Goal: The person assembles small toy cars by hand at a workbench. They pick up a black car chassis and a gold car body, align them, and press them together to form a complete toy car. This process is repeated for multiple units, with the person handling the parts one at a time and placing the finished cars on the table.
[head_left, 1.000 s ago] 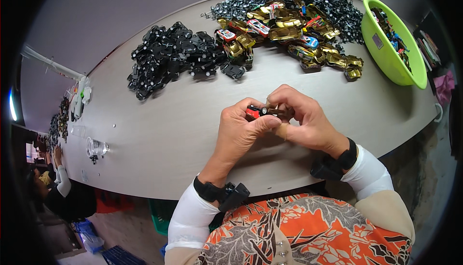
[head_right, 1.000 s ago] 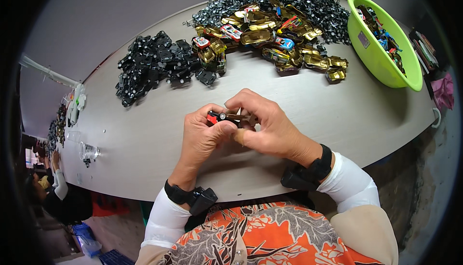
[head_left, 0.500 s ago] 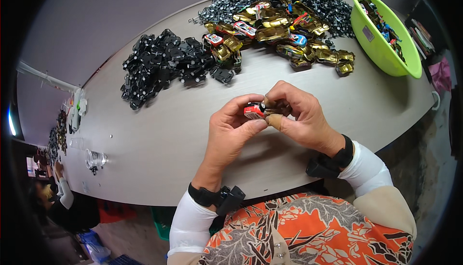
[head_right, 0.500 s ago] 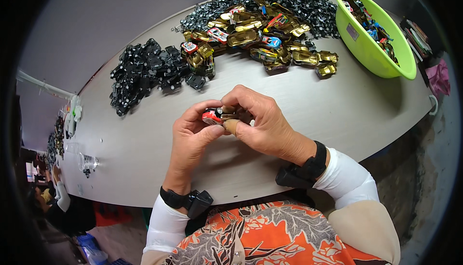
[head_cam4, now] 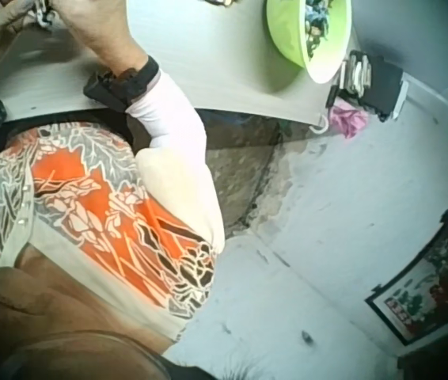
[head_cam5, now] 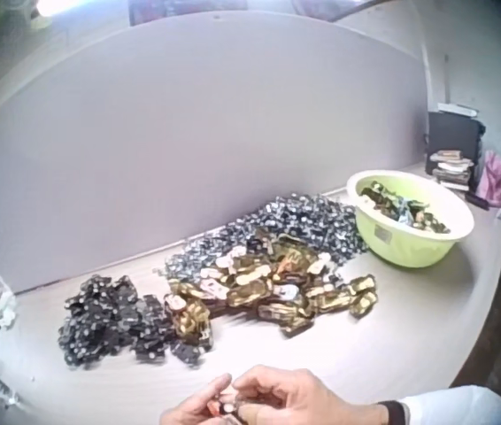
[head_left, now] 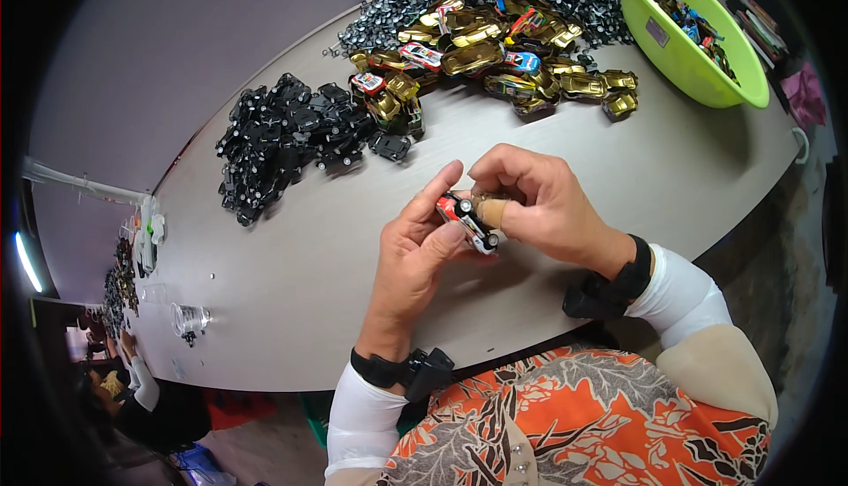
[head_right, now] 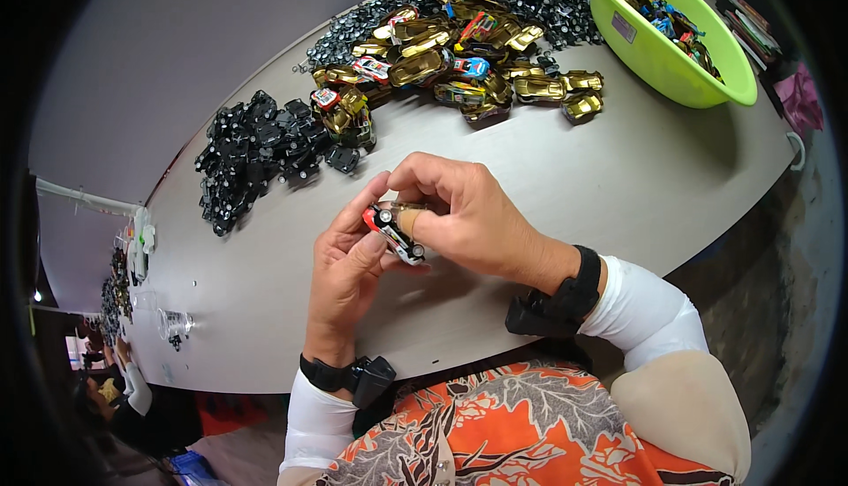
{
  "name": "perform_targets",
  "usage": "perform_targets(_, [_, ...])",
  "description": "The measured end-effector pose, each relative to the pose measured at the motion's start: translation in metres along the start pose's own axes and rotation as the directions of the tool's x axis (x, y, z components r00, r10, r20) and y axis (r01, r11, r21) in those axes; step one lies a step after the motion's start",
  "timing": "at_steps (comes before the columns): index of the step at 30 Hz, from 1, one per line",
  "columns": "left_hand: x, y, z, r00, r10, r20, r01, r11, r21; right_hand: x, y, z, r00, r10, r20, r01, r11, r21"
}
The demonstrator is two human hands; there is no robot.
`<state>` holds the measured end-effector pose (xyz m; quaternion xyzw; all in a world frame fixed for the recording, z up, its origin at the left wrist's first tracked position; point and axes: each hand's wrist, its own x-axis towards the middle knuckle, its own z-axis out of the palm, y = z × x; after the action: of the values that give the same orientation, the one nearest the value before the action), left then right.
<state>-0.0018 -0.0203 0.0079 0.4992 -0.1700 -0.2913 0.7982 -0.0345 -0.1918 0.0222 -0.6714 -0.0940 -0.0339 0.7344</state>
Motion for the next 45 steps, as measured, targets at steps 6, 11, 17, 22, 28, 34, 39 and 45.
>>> perform_targets(6, [0.002, 0.003, -0.002, 0.995, -0.095, 0.013, 0.096, 0.991, -0.09, 0.001, -0.006, -0.003, 0.98, 0.194, 0.045, -0.198, 0.972, 0.126])
perform_targets(11, [0.002, 0.003, -0.004, 0.991, -0.131, 0.032, 0.134, 0.981, -0.137, 0.0, -0.012, -0.004, 0.973, 0.224, 0.053, -0.229, 0.966, 0.118])
perform_targets(17, [0.003, 0.003, -0.002, 0.993, -0.12, -0.003, 0.118, 0.982, -0.149, 0.002, -0.013, -0.004, 0.969, 0.244, 0.037, -0.247, 0.96, 0.131])
perform_targets(22, [0.002, 0.003, -0.002, 0.992, -0.129, -0.012, 0.125, 0.98, -0.153, 0.001, -0.002, -0.005, 0.999, 0.03, 0.038, -0.026, 0.993, -0.112])
perform_targets(28, [0.0, 0.001, -0.006, 0.99, -0.138, -0.012, 0.133, 0.971, -0.196, 0.0, 0.0, -0.003, 0.994, 0.061, 0.087, -0.054, 0.995, -0.083])
perform_targets(34, [-0.001, -0.001, -0.009, 0.997, -0.063, 0.041, 0.069, 0.98, -0.185, 0.0, 0.002, -0.001, 0.993, -0.071, 0.095, 0.086, 0.983, -0.164])
perform_targets(39, [-0.001, 0.001, -0.005, 0.999, 0.032, -0.006, -0.032, 0.994, -0.1, 0.001, 0.0, -0.003, 0.995, -0.038, 0.092, 0.052, 0.985, -0.162])
perform_targets(45, [-0.001, -0.003, -0.007, 0.991, 0.128, -0.042, -0.123, 0.987, 0.101, -0.001, -0.01, -0.003, 0.998, 0.038, 0.047, -0.035, 0.997, -0.07])
